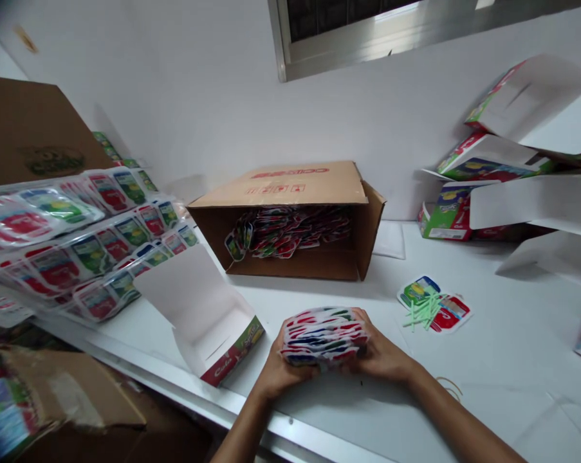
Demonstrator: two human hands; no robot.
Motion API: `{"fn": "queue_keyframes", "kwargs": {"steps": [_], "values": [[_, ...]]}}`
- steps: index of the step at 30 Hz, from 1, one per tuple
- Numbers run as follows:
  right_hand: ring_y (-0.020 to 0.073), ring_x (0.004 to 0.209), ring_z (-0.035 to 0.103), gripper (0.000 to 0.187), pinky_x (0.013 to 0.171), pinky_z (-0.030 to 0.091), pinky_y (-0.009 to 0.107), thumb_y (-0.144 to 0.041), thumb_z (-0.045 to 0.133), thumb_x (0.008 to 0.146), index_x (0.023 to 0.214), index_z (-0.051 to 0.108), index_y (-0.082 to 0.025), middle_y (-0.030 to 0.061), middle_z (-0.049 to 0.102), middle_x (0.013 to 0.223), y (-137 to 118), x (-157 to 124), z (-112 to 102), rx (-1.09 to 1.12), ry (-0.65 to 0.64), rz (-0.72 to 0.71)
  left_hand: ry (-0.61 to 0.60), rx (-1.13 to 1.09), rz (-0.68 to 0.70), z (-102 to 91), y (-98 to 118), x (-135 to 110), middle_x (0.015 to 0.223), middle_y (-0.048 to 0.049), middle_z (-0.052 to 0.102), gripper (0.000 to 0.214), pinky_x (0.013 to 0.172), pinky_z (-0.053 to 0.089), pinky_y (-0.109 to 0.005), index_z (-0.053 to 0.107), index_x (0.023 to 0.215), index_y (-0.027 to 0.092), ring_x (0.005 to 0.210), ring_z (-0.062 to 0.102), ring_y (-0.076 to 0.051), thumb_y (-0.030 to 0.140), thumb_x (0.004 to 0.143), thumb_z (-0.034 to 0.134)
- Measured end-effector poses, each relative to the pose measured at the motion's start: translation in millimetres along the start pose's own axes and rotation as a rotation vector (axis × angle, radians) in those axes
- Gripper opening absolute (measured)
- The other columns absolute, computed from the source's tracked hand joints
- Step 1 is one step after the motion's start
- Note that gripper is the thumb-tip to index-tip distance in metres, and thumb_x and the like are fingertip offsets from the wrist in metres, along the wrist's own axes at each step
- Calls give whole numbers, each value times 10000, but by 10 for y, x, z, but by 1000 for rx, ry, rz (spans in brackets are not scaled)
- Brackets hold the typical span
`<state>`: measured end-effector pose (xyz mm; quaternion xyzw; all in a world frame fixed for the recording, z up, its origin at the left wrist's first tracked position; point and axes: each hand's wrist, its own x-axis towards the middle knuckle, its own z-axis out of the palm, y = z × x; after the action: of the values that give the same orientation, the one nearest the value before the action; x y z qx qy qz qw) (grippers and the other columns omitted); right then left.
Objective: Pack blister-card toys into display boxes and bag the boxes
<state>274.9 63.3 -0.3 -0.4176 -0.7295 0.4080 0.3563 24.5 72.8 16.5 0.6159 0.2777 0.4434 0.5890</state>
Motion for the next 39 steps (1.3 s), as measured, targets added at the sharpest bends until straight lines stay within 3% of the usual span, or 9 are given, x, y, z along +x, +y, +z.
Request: {"fn": "queue_keyframes", "kwargs": {"steps": [6, 11, 15, 19, 24, 27, 31, 35, 39], "values": [[331, 1243, 517, 730, 1079, 406, 467, -292, 672, 769, 1452, 414, -270, 95, 520, 1405, -83, -77, 87, -84, -67, -50, 153, 173, 26, 131, 18, -16, 1204, -85, 661, 648, 1002, 487, -376, 511, 1212, 177, 1118, 625, -261, 167, 637, 808], [340, 1280, 482, 598, 1104, 372, 488, -390, 698, 784, 1346, 560, -238, 106, 576, 1350, -134, 2, 73, -60, -51, -65, 158, 173, 43, 126, 54, -21, 1251, -99, 636, 733, 1037, 468, -400, 493, 1245, 186, 1170, 596, -277, 190, 605, 850], [320, 1158, 589, 560, 1020, 463, 495, -433, 678, 808, 1309, 581, -203, 118, 638, 1264, -77, 22, 111, 107, -113, 55, 84, 42, 18, 53, -39, -79, 1336, -119, 578, 907, 1072, 435, -421, 413, 1313, 196, 1244, 543, -296, 207, 547, 897], [329, 1115, 617, 529, 1003, 469, 516, -454, 669, 817, 1263, 596, -180, 131, 677, 1189, -22, -25, 151, 214, -23, 157, 166, 118, -14, 109, -71, -158, 1212, -92, 658, 744, 1005, 487, -401, 499, 1246, 190, 1134, 616, -282, 231, 601, 868], [309, 1042, 654, 491, 915, 538, 474, -453, 694, 805, 1207, 566, -201, 110, 686, 1158, -340, 329, 104, 359, 5, 183, 352, 17, -83, 160, 346, -155, 1037, -73, 735, 536, 826, 574, -372, 611, 1127, 174, 923, 702, -268, 351, 670, 826], [270, 1002, 667, 591, 849, 578, 422, -463, 731, 769, 1252, 487, -226, 89, 677, 1163, -755, 845, 214, 443, -7, 97, 517, 2, -40, -25, 782, -143, 1019, -92, 747, 486, 792, 588, -368, 652, 1077, 158, 884, 716, -259, 387, 680, 815], [239, 1032, 660, 626, 849, 587, 377, -461, 696, 793, 1288, 416, -198, 115, 638, 1229, -1188, 1562, 642, 383, -30, 30, 814, 124, -8, -475, 1159, -199, 1000, -110, 755, 514, 790, 589, -372, 696, 1031, 139, 883, 723, -270, 464, 651, 817], [232, 1121, 621, 705, 923, 544, 356, -416, 634, 849, 1397, 293, -132, 168, 569, 1334, -1290, 1964, 1112, 186, -59, 55, 988, 174, -76, -884, 1139, -332, 981, -148, 756, 577, 837, 572, -409, 687, 1034, 100, 948, 709, -309, 533, 666, 786], [266, 1196, 564, 766, 982, 477, 360, -413, 612, 865, 1441, 252, -57, 223, 506, 1390, -1281, 2095, 1287, -26, -120, 86, 1142, 224, -222, -1098, 994, -390, 993, -182, 743, 665, 843, 552, -408, 593, 1151, 92, 990, 690, -320, 517, 680, 792]]}}
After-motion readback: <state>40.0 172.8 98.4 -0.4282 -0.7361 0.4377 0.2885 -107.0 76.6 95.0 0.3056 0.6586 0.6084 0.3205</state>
